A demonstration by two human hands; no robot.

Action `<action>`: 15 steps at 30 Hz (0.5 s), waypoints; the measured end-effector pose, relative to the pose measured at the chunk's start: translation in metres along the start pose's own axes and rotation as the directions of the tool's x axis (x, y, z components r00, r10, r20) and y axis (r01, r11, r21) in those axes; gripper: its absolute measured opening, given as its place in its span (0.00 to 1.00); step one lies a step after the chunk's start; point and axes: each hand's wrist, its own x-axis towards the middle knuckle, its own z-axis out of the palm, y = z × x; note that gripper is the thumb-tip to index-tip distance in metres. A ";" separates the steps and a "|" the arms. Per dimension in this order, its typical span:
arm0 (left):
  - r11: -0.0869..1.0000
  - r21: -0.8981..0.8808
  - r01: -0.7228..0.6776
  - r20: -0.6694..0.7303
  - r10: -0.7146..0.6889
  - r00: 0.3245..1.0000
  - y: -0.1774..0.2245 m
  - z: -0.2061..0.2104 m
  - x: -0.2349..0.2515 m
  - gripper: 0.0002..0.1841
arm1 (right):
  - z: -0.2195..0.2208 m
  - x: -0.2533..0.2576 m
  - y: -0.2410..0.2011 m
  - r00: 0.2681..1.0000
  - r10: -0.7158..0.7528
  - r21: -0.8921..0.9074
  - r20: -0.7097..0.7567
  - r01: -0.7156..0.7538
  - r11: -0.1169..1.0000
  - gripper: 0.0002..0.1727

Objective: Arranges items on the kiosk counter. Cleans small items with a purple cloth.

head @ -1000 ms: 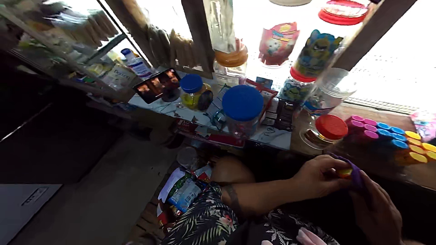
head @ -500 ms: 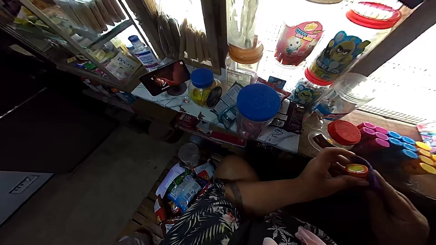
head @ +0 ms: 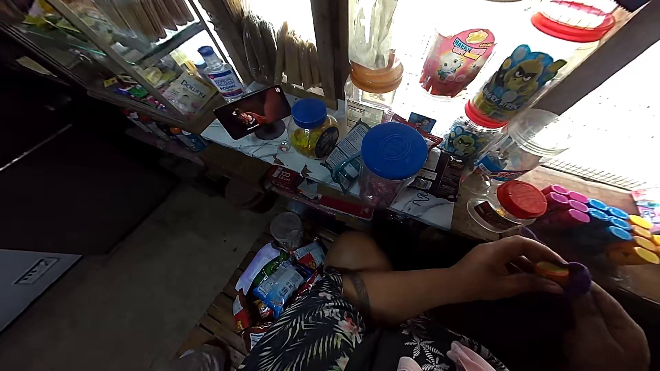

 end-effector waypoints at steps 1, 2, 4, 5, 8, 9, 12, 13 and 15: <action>0.999 0.042 -0.011 0.015 0.010 1.000 0.000 -0.001 0.001 0.19 | 0.000 0.000 -0.002 0.995 0.096 0.072 0.002 -0.096 0.993 0.18; 0.996 0.086 -0.038 0.033 0.036 0.999 0.000 -0.002 0.001 0.19 | -0.003 0.000 -0.003 0.985 0.172 0.156 0.034 -0.175 0.972 0.18; 0.975 0.159 -0.153 0.083 0.141 0.986 -0.003 -0.003 0.002 0.17 | -0.009 0.001 -0.002 0.948 0.295 0.287 0.117 -0.316 0.904 0.17; 0.956 0.191 -0.223 0.117 0.203 0.972 -0.005 -0.003 0.002 0.15 | -0.012 0.001 -0.001 0.930 0.329 0.332 0.164 -0.366 0.869 0.16; 0.904 0.260 -0.340 0.206 0.293 0.934 -0.005 -0.003 0.004 0.10 | -0.020 0.001 0.002 0.896 0.344 0.363 0.282 -0.431 0.826 0.15; 0.892 0.275 -0.359 0.220 0.306 0.926 -0.004 -0.004 0.004 0.09 | -0.022 0.001 0.002 0.887 0.343 0.354 0.309 -0.442 0.824 0.16; 0.870 0.290 -0.398 0.242 0.336 0.910 -0.004 -0.005 0.006 0.08 | -0.025 0.001 0.000 0.853 0.388 0.329 0.349 -0.499 0.802 0.16; 0.868 0.290 -0.403 0.243 0.341 0.908 -0.004 -0.006 0.006 0.09 | -0.027 0.001 0.000 0.844 0.388 0.351 0.369 -0.513 0.783 0.16; 0.870 0.303 -0.389 0.234 0.328 0.915 -0.006 -0.007 0.006 0.09 | -0.028 -0.001 0.003 0.847 0.342 0.415 0.407 -0.505 0.757 0.17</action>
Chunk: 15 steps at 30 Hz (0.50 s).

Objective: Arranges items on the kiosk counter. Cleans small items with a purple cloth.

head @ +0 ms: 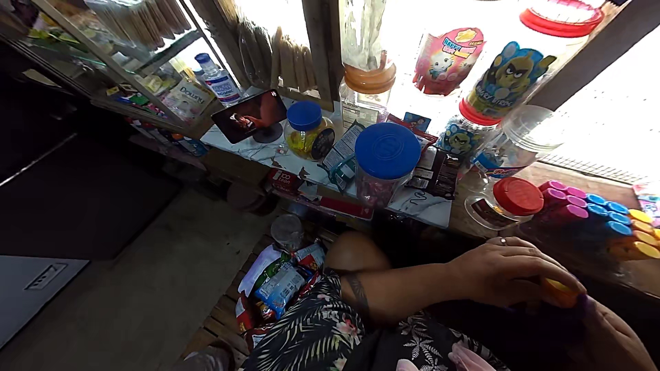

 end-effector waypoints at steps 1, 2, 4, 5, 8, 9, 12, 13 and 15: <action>1.000 0.002 0.024 -0.004 -0.024 1.000 0.000 0.000 -0.001 0.10 | 0.002 0.000 0.000 1.000 -0.014 0.009 0.000 0.014 1.000 0.18; 0.999 0.000 0.052 -0.012 -0.052 0.999 0.000 0.001 -0.002 0.10 | 0.006 0.001 -0.001 0.999 -0.038 -0.004 -0.027 0.038 0.999 0.18; 0.995 -0.023 0.094 -0.033 -0.095 0.995 0.001 0.005 -0.003 0.13 | 0.011 0.005 0.000 0.989 -0.117 -0.086 -0.088 0.109 0.990 0.17; 0.994 -0.036 0.102 -0.045 -0.104 0.994 0.000 0.008 -0.004 0.14 | 0.013 0.007 0.003 0.979 -0.164 -0.136 -0.122 0.147 0.980 0.15; 0.992 -0.043 0.120 -0.074 -0.123 0.990 0.001 0.014 -0.006 0.17 | 0.021 0.011 0.009 0.937 -0.279 -0.237 -0.212 0.227 0.944 0.11; 0.991 -0.035 0.132 -0.085 -0.135 0.987 0.001 0.015 -0.007 0.18 | 0.023 0.011 0.010 0.917 -0.319 -0.283 -0.241 0.248 0.927 0.09; 0.982 -0.050 0.183 -0.175 -0.189 0.966 0.000 0.018 -0.008 0.25 | 0.029 0.012 0.012 0.840 -0.458 -0.446 -0.293 0.303 0.842 0.11; 0.978 -0.064 0.198 -0.203 -0.207 0.957 -0.001 0.019 -0.009 0.25 | 0.030 0.012 0.012 0.815 -0.493 -0.484 -0.305 0.313 0.817 0.12; 0.966 -0.141 0.219 -0.219 -0.246 0.944 -0.005 0.020 -0.011 0.21 | 0.033 0.013 0.012 0.785 -0.525 -0.518 -0.329 0.315 0.795 0.12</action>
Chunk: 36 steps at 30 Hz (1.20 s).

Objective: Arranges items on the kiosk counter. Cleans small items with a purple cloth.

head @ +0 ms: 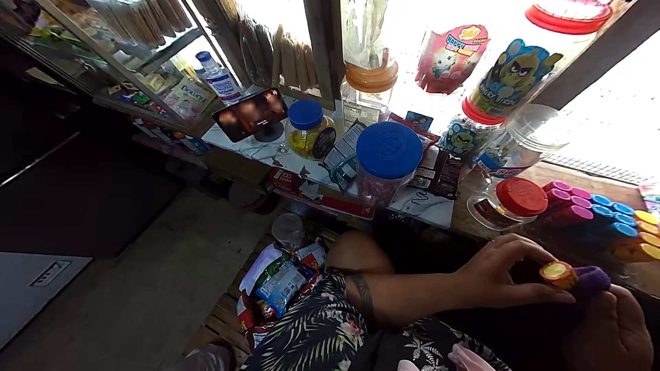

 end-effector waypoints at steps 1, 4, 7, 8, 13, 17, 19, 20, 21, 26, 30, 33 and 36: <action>0.999 -0.042 0.018 0.003 -0.018 1.000 0.000 0.000 -0.001 0.18 | 0.001 -0.001 0.000 1.000 -0.002 -0.007 -0.014 0.002 1.000 0.12; 0.982 -0.146 0.120 0.036 -0.116 0.993 0.004 -0.002 -0.001 0.16 | 0.003 -0.003 0.002 1.000 0.001 0.003 -0.006 -0.001 1.000 0.12; 0.961 -0.172 0.215 0.046 -0.210 0.977 0.009 -0.006 0.001 0.16 | 0.002 -0.003 0.005 1.000 0.005 -0.004 0.015 -0.005 1.000 0.14; 0.958 -0.176 0.227 0.041 -0.224 0.974 0.010 -0.007 0.002 0.15 | 0.001 -0.003 0.006 1.000 -0.003 -0.027 0.017 0.003 1.000 0.14; 0.940 -0.245 0.238 0.048 -0.234 0.971 0.009 -0.005 0.000 0.14 | -0.007 -0.006 0.022 0.979 -0.177 -0.262 0.103 0.199 0.944 0.16; 0.946 -0.224 0.236 0.073 -0.225 0.972 0.010 -0.001 -0.001 0.16 | -0.004 -0.003 0.020 0.961 -0.254 -0.337 0.113 0.278 0.900 0.18; 0.955 -0.195 0.225 0.063 -0.217 0.974 0.011 0.000 -0.001 0.16 | -0.003 0.000 0.021 0.954 -0.278 -0.343 0.111 0.300 0.890 0.19; 0.958 -0.177 0.226 0.062 -0.218 0.974 0.011 0.000 -0.001 0.17 | -0.002 0.001 0.020 0.952 -0.285 -0.350 0.111 0.306 0.886 0.19; 0.960 -0.163 0.228 0.064 -0.221 0.973 0.012 0.000 -0.001 0.18 | -0.001 0.002 0.020 0.952 -0.287 -0.363 0.109 0.307 0.880 0.19; 0.928 -0.141 0.344 0.104 -0.332 0.938 0.015 -0.003 0.003 0.22 | 0.004 0.014 0.017 0.936 -0.297 -0.471 0.186 0.351 0.810 0.22; 0.881 -0.187 0.435 0.146 -0.413 0.899 0.016 -0.005 0.006 0.24 | 0.012 0.015 0.021 0.949 -0.268 -0.500 0.167 0.315 0.806 0.25; 0.835 -0.233 0.499 0.188 -0.465 0.865 0.017 -0.004 0.006 0.23 | 0.011 0.015 0.025 0.943 -0.292 -0.486 0.162 0.334 0.807 0.24; 0.748 -0.256 0.613 0.207 -0.577 0.790 0.019 -0.001 0.004 0.23 | 0.008 0.015 0.027 0.931 -0.332 -0.487 0.149 0.361 0.795 0.22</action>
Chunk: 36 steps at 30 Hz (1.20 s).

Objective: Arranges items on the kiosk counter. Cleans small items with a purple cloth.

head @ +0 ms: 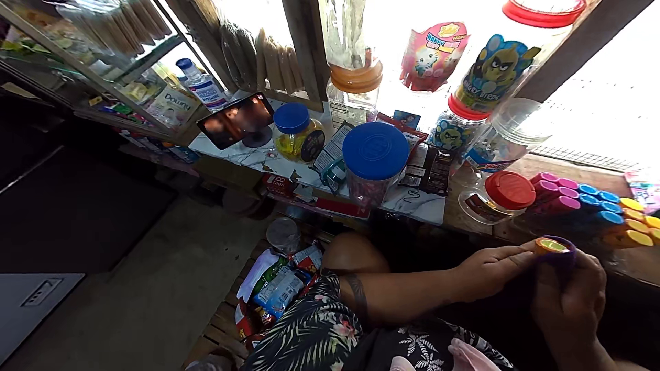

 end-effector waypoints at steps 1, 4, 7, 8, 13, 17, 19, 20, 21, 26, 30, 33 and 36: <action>0.998 -0.041 0.044 -0.013 -0.044 0.999 0.000 0.001 0.000 0.23 | -0.001 0.000 0.000 1.000 0.003 0.003 -0.007 -0.003 1.000 0.22; 0.972 -0.225 0.073 -0.039 -0.084 0.996 -0.002 0.004 0.003 0.22 | -0.002 -0.001 -0.001 0.999 0.030 0.046 -0.038 -0.028 0.999 0.22; 0.963 -0.257 0.077 -0.015 -0.084 0.996 0.000 0.004 0.002 0.20 | -0.004 0.000 -0.005 0.993 0.109 0.167 -0.045 -0.100 0.981 0.22; 0.968 -0.238 0.086 -0.003 -0.089 0.996 0.001 0.003 0.002 0.20 | -0.005 0.000 -0.006 0.990 0.138 0.212 -0.042 -0.127 0.969 0.21; 0.999 -0.039 -0.006 0.006 0.006 1.000 -0.004 0.000 0.002 0.16 | -0.004 -0.004 -0.004 0.984 0.171 0.276 -0.045 -0.152 0.949 0.15; 0.989 0.048 -0.136 0.009 0.136 0.991 -0.009 0.001 0.000 0.15 | -0.005 -0.005 0.000 0.984 0.166 0.336 -0.066 -0.135 0.932 0.15; 0.988 0.038 -0.147 0.000 0.147 0.989 -0.008 0.002 -0.001 0.15 | -0.003 -0.005 -0.006 0.978 0.197 0.385 -0.072 -0.154 0.910 0.14; 0.990 0.027 -0.140 -0.007 0.140 0.990 -0.007 0.002 -0.001 0.14 | -0.002 -0.006 -0.009 0.972 0.224 0.412 -0.074 -0.175 0.894 0.14; 0.991 0.018 -0.134 -0.015 0.135 0.991 -0.008 0.003 -0.002 0.14 | 0.000 -0.006 -0.014 0.965 0.251 0.435 -0.079 -0.193 0.879 0.13; 0.970 0.069 -0.232 -0.076 0.237 0.969 -0.017 0.004 -0.004 0.15 | 0.006 -0.005 -0.022 0.928 0.363 0.511 -0.087 -0.271 0.816 0.14; 0.937 0.159 -0.310 -0.092 0.327 0.941 -0.017 0.002 -0.002 0.16 | 0.010 -0.005 -0.023 0.910 0.410 0.575 -0.065 -0.302 0.760 0.14; 0.898 0.252 -0.360 -0.114 0.397 0.911 -0.016 -0.001 0.000 0.14 | 0.012 -0.010 -0.020 0.930 0.365 0.556 -0.055 -0.275 0.784 0.15; 0.842 0.347 -0.413 -0.088 0.468 0.879 -0.018 -0.004 0.003 0.12 | 0.012 -0.015 -0.016 0.951 0.302 0.453 -0.070 -0.239 0.859 0.15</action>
